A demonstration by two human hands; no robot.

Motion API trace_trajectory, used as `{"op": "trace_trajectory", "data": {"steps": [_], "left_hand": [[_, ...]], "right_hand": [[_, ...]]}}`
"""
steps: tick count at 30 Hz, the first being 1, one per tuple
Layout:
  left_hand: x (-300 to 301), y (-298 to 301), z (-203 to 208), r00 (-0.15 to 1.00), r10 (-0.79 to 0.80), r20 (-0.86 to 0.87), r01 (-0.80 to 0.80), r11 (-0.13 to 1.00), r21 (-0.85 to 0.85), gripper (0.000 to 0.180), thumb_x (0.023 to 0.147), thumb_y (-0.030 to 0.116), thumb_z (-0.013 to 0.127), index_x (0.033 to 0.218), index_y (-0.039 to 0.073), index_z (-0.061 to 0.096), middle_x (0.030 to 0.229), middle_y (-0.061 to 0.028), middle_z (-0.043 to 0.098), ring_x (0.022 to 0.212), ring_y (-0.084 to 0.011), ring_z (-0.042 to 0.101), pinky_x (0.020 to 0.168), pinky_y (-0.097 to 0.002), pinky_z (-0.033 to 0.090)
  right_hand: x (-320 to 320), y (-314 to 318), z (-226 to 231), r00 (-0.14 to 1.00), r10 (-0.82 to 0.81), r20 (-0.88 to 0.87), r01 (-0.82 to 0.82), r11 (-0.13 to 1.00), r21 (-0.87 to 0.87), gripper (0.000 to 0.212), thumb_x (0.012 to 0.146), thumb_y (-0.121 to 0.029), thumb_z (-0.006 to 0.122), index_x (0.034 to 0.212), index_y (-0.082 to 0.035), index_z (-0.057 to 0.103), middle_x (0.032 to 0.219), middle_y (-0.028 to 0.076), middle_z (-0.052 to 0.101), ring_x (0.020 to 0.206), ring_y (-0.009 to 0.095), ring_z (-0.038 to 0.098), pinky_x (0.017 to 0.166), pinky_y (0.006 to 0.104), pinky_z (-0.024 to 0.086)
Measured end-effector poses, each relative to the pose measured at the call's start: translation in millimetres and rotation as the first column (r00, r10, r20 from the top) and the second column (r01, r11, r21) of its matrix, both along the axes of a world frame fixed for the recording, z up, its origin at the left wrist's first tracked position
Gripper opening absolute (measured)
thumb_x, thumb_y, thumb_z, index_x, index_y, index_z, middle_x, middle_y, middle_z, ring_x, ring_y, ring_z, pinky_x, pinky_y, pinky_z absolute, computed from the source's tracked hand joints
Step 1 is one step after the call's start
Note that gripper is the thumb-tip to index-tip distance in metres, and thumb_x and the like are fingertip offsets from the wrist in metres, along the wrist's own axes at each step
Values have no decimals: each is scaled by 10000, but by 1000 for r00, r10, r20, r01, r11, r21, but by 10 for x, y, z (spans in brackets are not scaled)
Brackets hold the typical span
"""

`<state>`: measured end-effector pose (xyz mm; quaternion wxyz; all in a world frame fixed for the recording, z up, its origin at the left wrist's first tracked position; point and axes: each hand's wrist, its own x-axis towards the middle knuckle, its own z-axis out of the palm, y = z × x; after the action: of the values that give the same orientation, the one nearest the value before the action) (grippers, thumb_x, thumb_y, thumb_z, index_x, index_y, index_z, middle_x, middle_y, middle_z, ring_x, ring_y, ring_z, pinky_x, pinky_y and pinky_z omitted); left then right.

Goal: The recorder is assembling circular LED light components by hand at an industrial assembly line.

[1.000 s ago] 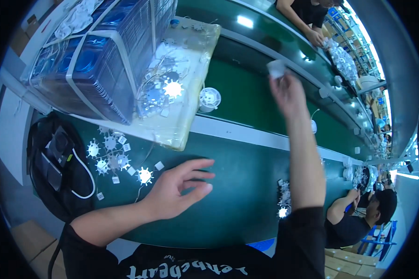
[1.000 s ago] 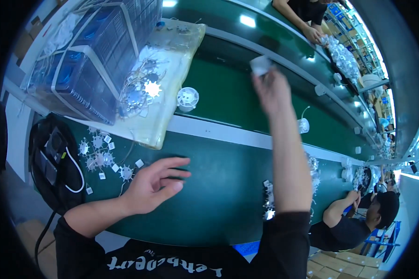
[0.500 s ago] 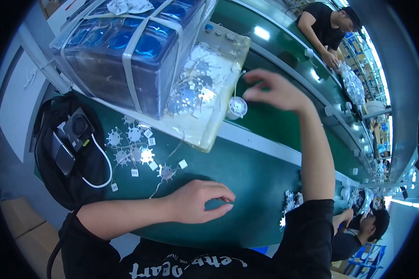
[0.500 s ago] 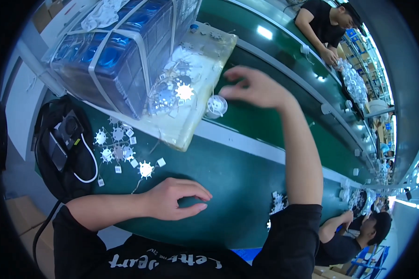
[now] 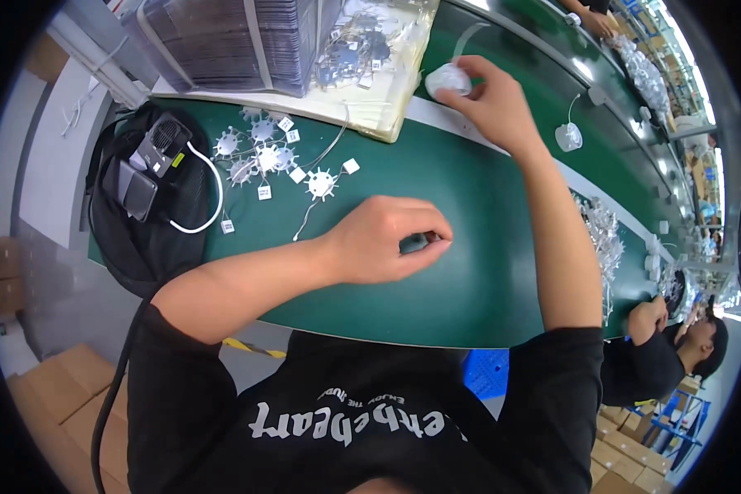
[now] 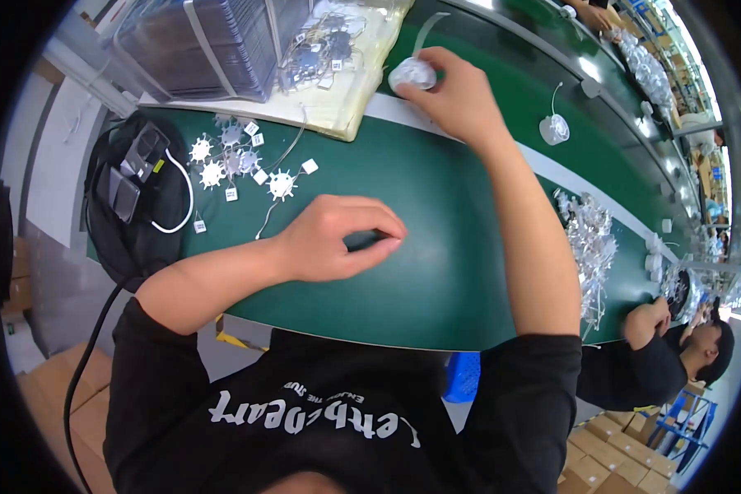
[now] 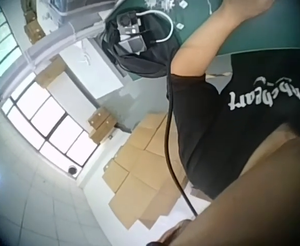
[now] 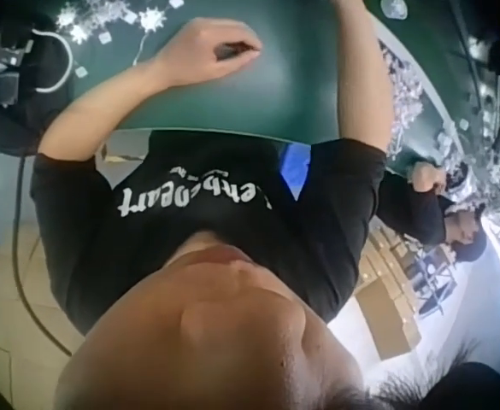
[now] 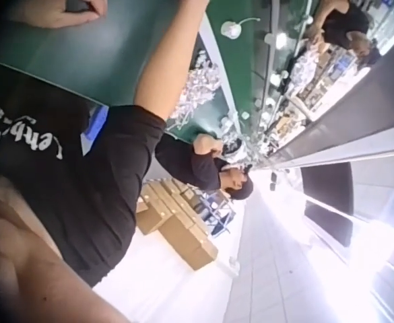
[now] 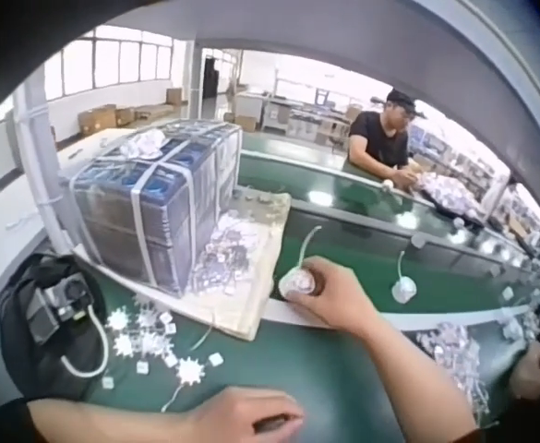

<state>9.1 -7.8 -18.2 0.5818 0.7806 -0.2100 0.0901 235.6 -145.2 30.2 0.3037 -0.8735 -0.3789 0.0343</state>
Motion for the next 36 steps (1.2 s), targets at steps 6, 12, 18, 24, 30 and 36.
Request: {"op": "trace_trajectory", "data": {"steps": [6, 12, 18, 24, 30, 36], "left_hand": [[-70, 174, 167, 849, 399, 346, -385, 916, -111, 498, 878, 93, 859, 1337, 55, 668, 1230, -122, 728, 1127, -272, 719, 932, -370, 563], [-98, 25, 5, 993, 93, 70, -102, 986, 135, 861, 822, 116, 903, 1588, 116, 510, 1278, -82, 699, 1171, -269, 687, 1017, -418, 523], [-73, -74, -14, 998, 66, -6, -63, 973, 220, 971, 742, 134, 932, 1609, 141, 497, 1194, -43, 708, 1072, -271, 691, 1008, -432, 504], [-59, -35, 23, 998, -21, 55, -7, 883, 470, 854, 673, 127, 932, 1472, 133, 630, 1117, -35, 698, 1002, -260, 665, 938, -409, 500], [-89, -26, 10, 996, 43, 80, -75, 894, 442, 680, 684, 136, 929, 1334, 140, 728, 1111, -2, 730, 1081, -247, 675, 967, -401, 499], [-85, -19, -10, 991, -47, 126, -3, 928, 372, 646, 695, 121, 927, 1316, 130, 750, 1270, -23, 769, 1188, -238, 698, 974, -399, 518]], "right_hand": [[-937, -543, 423, 966, 246, -85, -250, 968, -37, 591, 805, -9, 847, 1367, -45, 669, 1217, 96, 745, 916, 202, 690, 841, 334, 578], [-1692, -943, 98, 957, 221, -186, -224, 975, 7, 657, 759, 10, 851, 1386, -71, 672, 1316, 126, 702, 1136, 296, 670, 965, 387, 552], [-2101, -827, 5, 961, 3, -275, 61, 973, 224, 577, 742, 23, 848, 1300, -76, 742, 1356, 164, 673, 1262, 407, 595, 1090, 476, 498], [-2412, -875, -344, 937, 16, 350, -80, 982, 170, 335, 751, 8, 866, 1076, -66, 838, 1346, 174, 675, 1246, 385, 601, 1107, 485, 490], [-2369, -938, -350, 958, 26, 284, -81, 979, 185, 329, 719, 6, 892, 1034, -85, 867, 1270, 169, 689, 1113, 318, 638, 977, 417, 556], [-2416, -990, -381, 945, -19, 327, -61, 971, 231, 326, 705, 43, 878, 1007, -79, 870, 1116, 117, 701, 951, 281, 670, 788, 395, 568]]}}
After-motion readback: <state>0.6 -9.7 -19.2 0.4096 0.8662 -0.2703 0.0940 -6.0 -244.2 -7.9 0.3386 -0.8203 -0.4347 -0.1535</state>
